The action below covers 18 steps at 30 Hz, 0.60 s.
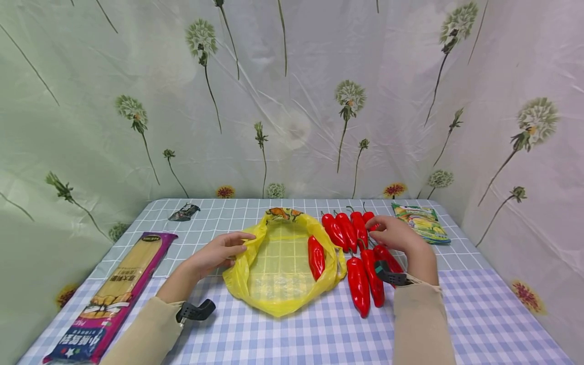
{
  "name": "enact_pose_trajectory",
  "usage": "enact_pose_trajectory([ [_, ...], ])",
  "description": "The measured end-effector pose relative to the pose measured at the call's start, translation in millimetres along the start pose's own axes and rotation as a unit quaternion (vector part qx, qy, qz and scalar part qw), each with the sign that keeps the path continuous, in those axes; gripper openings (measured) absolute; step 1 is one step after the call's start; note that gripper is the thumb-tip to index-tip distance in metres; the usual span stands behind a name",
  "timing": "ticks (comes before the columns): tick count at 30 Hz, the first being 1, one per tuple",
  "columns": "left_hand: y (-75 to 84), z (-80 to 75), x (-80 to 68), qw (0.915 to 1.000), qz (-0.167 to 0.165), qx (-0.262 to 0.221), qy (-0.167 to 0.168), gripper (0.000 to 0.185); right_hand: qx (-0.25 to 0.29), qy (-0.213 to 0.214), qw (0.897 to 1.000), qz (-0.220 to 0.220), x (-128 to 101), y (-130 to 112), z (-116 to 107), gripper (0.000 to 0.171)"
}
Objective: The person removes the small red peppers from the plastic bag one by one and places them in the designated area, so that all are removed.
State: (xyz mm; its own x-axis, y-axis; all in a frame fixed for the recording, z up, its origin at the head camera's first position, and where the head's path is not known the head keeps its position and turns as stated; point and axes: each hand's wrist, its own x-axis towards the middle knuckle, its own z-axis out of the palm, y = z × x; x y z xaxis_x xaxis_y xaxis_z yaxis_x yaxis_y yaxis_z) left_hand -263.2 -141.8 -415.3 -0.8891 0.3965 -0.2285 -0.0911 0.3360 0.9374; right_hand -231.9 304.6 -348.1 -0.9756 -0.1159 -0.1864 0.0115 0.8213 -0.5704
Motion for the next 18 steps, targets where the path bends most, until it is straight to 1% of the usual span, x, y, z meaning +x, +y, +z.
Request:
enact_pose_trajectory([
  [3,0.1,0.0,0.4,1.0000,0.001,0.001,0.001,0.033,-0.002,0.007,1.000,-0.017,1,-4,0,0.036],
  [7,0.4,0.3,-0.1,1.0000,-0.001,0.000,0.005,0.033,0.008,0.015,0.999,-0.039,3,-11,1,0.038],
  [11,0.6,1.0,-0.9,1.0000,-0.003,-0.001,0.006,0.033,0.013,0.020,0.999,-0.044,3,-19,2,0.041],
  [18,1.2,1.5,-1.1,1.0000,-0.001,0.000,0.006,0.033,0.000,0.033,0.998,-0.053,1,-33,5,0.042],
])
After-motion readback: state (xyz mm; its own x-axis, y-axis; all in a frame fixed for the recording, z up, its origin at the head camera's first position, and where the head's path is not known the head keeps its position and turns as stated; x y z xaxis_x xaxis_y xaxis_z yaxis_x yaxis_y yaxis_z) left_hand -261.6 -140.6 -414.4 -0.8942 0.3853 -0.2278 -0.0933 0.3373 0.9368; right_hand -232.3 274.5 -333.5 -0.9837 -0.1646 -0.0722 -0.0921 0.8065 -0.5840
